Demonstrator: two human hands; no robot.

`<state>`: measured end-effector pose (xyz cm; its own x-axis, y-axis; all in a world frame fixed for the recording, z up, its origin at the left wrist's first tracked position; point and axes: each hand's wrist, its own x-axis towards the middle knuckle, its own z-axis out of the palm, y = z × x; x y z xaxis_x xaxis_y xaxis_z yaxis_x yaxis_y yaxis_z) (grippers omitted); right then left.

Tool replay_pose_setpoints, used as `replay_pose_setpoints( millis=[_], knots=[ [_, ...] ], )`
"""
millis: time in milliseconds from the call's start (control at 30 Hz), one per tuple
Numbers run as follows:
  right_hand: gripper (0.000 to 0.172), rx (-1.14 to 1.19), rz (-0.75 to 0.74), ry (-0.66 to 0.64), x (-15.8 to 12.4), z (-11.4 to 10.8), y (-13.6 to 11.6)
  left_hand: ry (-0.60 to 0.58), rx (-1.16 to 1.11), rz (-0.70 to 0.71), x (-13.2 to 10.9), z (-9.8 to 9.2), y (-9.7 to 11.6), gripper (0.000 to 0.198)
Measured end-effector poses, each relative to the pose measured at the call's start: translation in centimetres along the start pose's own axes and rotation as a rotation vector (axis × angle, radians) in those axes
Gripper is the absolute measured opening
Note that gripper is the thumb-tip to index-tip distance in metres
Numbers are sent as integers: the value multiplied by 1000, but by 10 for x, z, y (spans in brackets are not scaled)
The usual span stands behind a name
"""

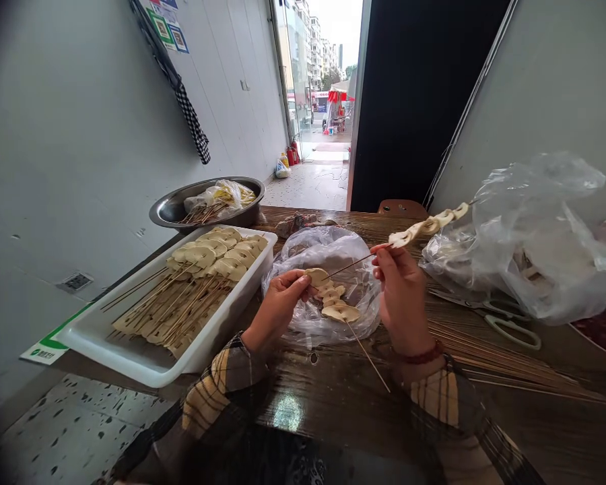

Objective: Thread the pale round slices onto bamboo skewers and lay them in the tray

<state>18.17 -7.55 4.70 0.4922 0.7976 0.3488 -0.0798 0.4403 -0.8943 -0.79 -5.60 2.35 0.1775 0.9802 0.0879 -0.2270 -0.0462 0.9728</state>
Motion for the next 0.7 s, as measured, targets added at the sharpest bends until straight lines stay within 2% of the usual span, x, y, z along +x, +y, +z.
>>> replay_pose_setpoints(
  millis=[233,433,500,600,700],
  knots=[
    [17,-101,-19,-101,2,-9,-8,28,-22,3,7,-6,-4,20],
    [18,-590,-56,-355,-8,-14,-14,41,-68,-13,10,-8,-6,22],
    [19,-653,-59,-399,-9,-15,-16,52,-65,-9,11,-9,-6,22],
    [20,-653,-36,-434,-9,-17,-17,74,-32,12,12,-11,-6,21],
    [21,-688,-70,-403,-8,-20,-18,80,-31,25,12,-11,-6,20]
  ],
)
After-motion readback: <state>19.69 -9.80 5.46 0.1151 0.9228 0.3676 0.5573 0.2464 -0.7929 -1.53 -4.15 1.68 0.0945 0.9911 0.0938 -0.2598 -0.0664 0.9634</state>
